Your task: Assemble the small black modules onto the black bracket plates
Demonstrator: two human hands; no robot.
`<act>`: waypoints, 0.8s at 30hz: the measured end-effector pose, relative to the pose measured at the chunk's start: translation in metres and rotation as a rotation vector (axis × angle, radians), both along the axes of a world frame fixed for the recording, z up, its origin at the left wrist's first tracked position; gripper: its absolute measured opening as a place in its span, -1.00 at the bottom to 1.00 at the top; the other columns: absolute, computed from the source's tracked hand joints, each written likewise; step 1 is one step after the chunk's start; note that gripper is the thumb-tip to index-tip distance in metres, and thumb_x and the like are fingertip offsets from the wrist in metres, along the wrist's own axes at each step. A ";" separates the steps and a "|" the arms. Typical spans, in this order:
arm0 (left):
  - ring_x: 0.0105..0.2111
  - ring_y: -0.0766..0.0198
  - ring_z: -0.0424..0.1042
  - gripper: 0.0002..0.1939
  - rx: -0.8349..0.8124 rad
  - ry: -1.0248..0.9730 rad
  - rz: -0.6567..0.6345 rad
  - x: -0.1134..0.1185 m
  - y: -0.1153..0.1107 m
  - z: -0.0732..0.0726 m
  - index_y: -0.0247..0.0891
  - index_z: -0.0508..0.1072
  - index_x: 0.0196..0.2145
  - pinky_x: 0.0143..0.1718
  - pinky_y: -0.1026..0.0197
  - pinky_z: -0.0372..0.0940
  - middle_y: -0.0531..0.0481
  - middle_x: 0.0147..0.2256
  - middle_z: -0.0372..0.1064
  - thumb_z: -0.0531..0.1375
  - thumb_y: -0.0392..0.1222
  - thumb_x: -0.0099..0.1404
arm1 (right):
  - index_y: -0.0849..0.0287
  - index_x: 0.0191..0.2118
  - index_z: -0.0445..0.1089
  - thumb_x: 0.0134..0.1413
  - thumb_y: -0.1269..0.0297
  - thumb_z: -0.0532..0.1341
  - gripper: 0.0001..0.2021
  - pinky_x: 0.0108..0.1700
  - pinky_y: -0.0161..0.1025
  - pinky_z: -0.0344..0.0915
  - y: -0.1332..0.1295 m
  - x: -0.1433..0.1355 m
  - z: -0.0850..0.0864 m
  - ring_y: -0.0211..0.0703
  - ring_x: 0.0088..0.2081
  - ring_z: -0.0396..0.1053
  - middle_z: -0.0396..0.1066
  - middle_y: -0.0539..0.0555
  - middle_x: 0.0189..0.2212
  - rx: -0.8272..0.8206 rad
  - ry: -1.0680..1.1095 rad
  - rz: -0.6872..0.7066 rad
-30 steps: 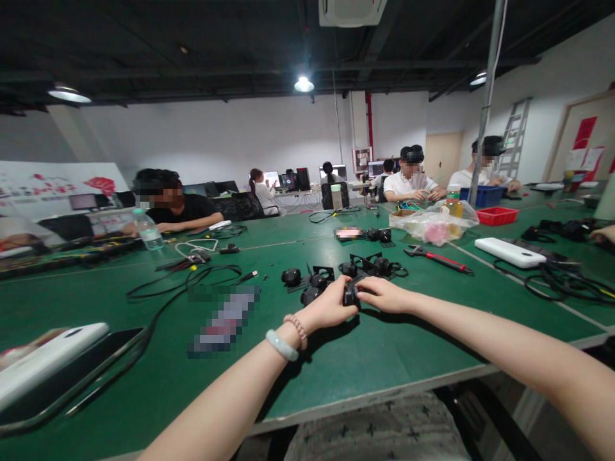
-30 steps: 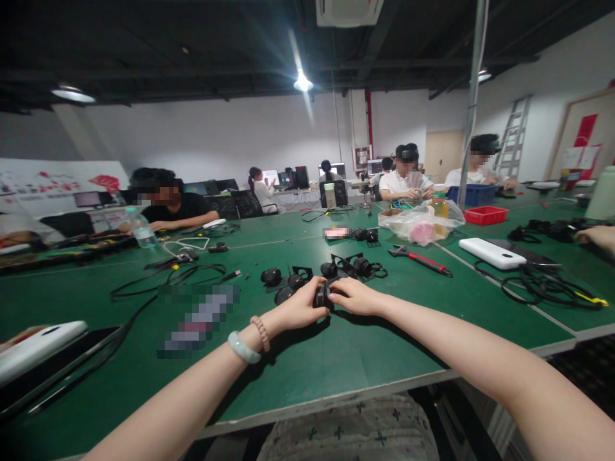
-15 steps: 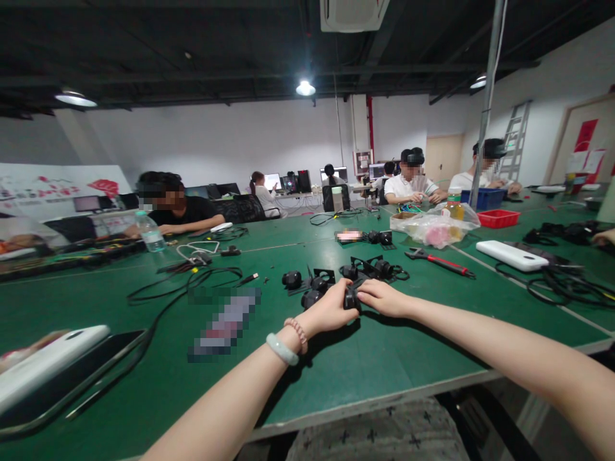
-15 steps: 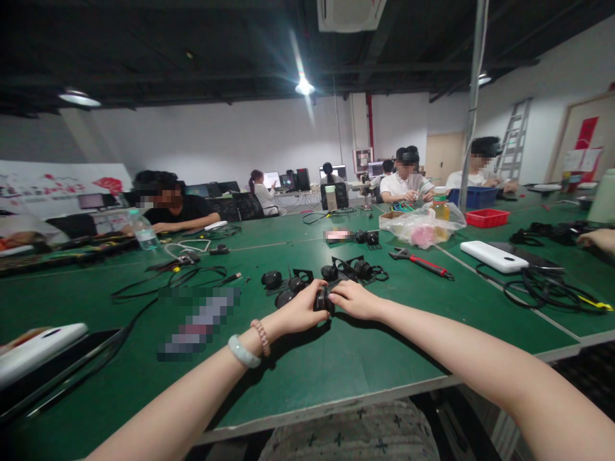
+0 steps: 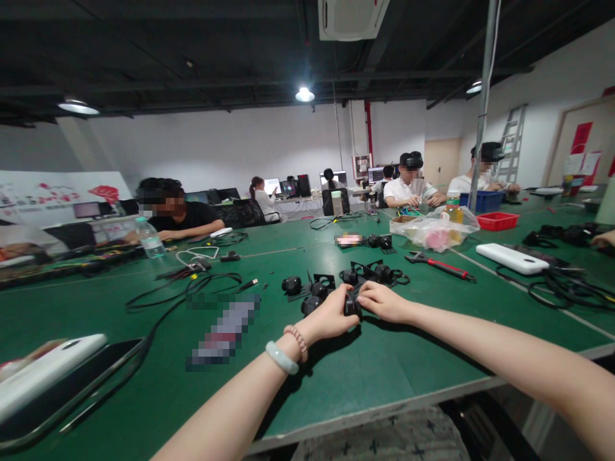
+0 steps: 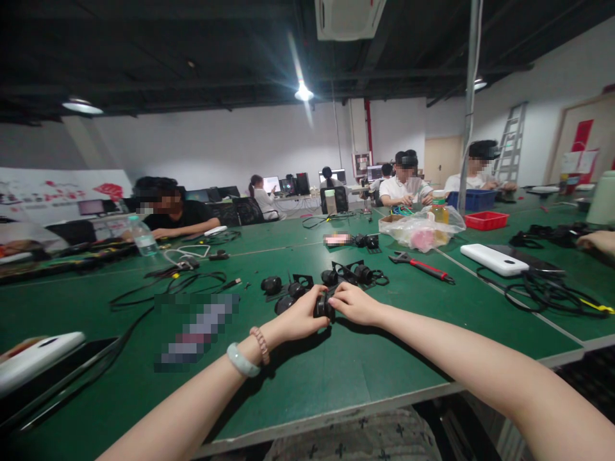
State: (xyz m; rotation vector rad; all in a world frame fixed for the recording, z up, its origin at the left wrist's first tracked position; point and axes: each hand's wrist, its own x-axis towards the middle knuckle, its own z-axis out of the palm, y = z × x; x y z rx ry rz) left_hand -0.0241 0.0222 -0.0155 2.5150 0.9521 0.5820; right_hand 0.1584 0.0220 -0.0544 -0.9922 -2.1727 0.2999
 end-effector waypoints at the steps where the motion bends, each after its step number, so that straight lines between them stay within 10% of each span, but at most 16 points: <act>1: -0.20 0.19 0.26 -0.45 0.002 -0.001 0.001 0.000 0.000 -0.001 -0.27 0.11 -0.06 -0.17 0.19 0.19 -0.08 -0.17 0.22 0.14 -0.26 -0.05 | 0.26 -0.31 0.36 0.10 0.21 -0.02 -0.72 -0.16 -0.26 0.19 0.000 -0.001 0.000 -0.23 -0.25 0.24 0.27 0.11 -0.31 0.014 0.002 0.001; 24: -0.27 0.22 0.28 -0.50 -0.015 -0.009 -0.012 0.002 -0.005 0.005 -0.29 0.12 -0.10 -0.23 0.20 0.19 -0.04 -0.25 0.25 0.11 -0.31 -0.05 | 0.24 -0.27 0.31 0.11 0.23 -0.03 -0.76 -0.13 -0.23 0.17 -0.001 0.000 0.006 -0.23 -0.23 0.20 0.25 0.11 -0.30 0.025 -0.012 0.023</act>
